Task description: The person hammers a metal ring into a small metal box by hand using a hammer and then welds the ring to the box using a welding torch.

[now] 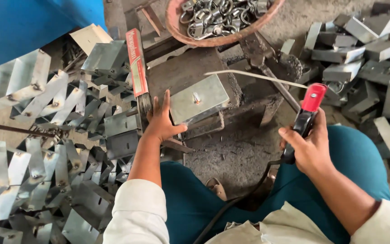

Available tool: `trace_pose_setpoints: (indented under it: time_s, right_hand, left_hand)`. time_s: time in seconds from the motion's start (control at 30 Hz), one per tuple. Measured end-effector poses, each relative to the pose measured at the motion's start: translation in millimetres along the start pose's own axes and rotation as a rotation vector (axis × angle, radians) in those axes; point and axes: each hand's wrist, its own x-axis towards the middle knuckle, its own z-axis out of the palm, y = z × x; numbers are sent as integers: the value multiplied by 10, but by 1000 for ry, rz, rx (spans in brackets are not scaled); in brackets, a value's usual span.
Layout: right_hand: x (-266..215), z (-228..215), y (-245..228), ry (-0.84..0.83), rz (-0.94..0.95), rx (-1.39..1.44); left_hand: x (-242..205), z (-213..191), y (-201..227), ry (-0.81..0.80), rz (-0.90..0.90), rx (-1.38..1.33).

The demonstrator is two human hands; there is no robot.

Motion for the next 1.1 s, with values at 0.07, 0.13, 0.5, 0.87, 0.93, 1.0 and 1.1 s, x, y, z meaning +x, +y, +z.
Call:
trace_pose_setpoints:
  time_s: [0.07,0.13,0.5,0.87,0.93,1.0,1.1]
  right_hand:
    - [-94,9,-63,-56,-102,-152]
    - [-207,26,-112,-103,-204,-296]
    - [-289,67,-161,-79,-264,-500]
    - [-302,69,-109,-108,-315,-543]
    - [-310,54,-118,-93,-389,-599]
    - [-313,58,-102,-101,-382,-551]
    - [-327,45,-80,-92,-324,-547]
  left_hand:
    - [58,-13,4,15,-8,19]
    - [96,-28,4,18,-29,32]
    - [-1,-20,19,91,-10,33]
    - [-888,516,471,677,32,-318]
    - [-1036,590,604,660,0,-362]
    - [-1153,672,724,642,-35,-416]
    - [-1242,814,860,640,150,-493]
